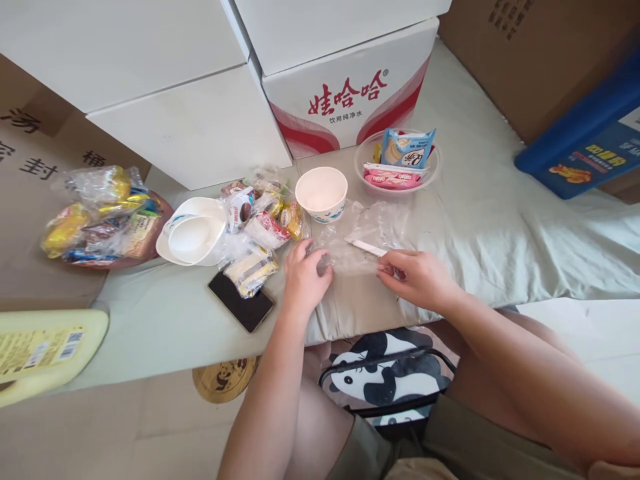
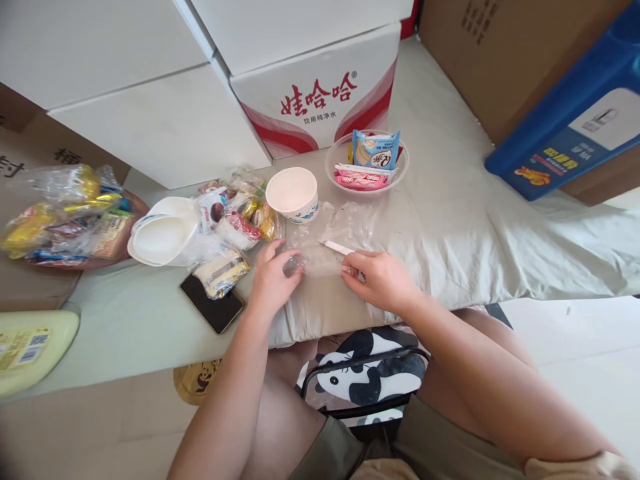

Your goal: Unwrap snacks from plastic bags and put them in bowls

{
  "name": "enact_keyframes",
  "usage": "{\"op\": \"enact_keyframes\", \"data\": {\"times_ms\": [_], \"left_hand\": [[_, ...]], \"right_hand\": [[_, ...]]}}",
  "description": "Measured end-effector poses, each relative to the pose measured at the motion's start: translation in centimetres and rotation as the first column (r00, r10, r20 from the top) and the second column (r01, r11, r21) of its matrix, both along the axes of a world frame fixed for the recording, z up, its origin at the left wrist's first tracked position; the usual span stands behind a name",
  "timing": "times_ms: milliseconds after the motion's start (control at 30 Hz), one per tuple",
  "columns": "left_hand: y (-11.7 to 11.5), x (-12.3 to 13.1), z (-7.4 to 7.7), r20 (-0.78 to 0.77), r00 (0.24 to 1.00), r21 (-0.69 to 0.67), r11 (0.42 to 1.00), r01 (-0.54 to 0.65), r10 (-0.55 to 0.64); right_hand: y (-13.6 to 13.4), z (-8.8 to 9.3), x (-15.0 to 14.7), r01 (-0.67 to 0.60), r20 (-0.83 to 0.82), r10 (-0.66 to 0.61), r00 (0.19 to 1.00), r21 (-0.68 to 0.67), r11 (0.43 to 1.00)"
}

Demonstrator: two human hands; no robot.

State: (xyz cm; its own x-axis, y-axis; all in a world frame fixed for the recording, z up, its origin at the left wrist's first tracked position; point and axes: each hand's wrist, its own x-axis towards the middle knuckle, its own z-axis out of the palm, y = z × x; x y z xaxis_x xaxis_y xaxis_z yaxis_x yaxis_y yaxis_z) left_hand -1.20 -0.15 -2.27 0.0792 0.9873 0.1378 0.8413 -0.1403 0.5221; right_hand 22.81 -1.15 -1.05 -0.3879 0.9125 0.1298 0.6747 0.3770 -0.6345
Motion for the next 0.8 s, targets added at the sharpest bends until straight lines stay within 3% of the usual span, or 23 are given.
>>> {"op": "enact_keyframes", "data": {"times_ms": [100,167,233,300,367,500,633,700,800], "left_hand": [[-1.4,0.8,0.8,-0.016,0.993,0.037,0.992,0.122,-0.121],[-2.1,1.5,1.2,0.061,0.962,0.005,0.964,0.267,-0.266],[-2.2,2.0,1.5,0.182,0.929,-0.048,0.941,0.335,-0.322],[-1.9,1.9,1.6,0.312,0.92,-0.084,0.958,0.274,-0.236],[-1.4,1.4,1.7,0.441,0.894,-0.087,0.987,0.135,-0.083],[-0.9,0.2,1.7,0.706,0.703,-0.075,0.996,-0.052,0.09],[-0.9,-0.2,1.4,0.85,0.515,-0.097,0.994,-0.053,0.11],[-0.9,-0.3,1.3,0.862,0.498,-0.105,0.994,-0.01,0.096],[-1.0,-0.2,1.4,0.832,0.549,-0.121,0.992,0.033,0.083]], "right_hand": [[-0.5,0.0,-0.6,0.025,0.014,-0.025,1.0,0.009,1.0],[-0.7,-0.1,-1.0,-0.024,0.015,0.023,1.0,0.016,1.0],[-0.8,-0.2,-1.2,-0.104,-0.011,0.104,0.995,0.018,0.994],[-0.8,-0.2,-1.2,-0.149,-0.043,0.151,0.988,0.044,0.988],[-0.7,-0.3,-1.1,-0.152,-0.054,0.157,0.986,0.087,0.985],[-0.3,-0.8,-1.0,-0.154,-0.004,0.156,0.988,0.143,0.978],[-0.1,-1.5,-1.3,-0.145,0.054,0.136,0.989,0.207,0.968],[-0.1,-1.8,-1.4,-0.126,0.055,0.116,0.992,0.245,0.961],[0.1,-2.2,-1.4,-0.114,0.023,0.112,0.993,0.268,0.957]]}}
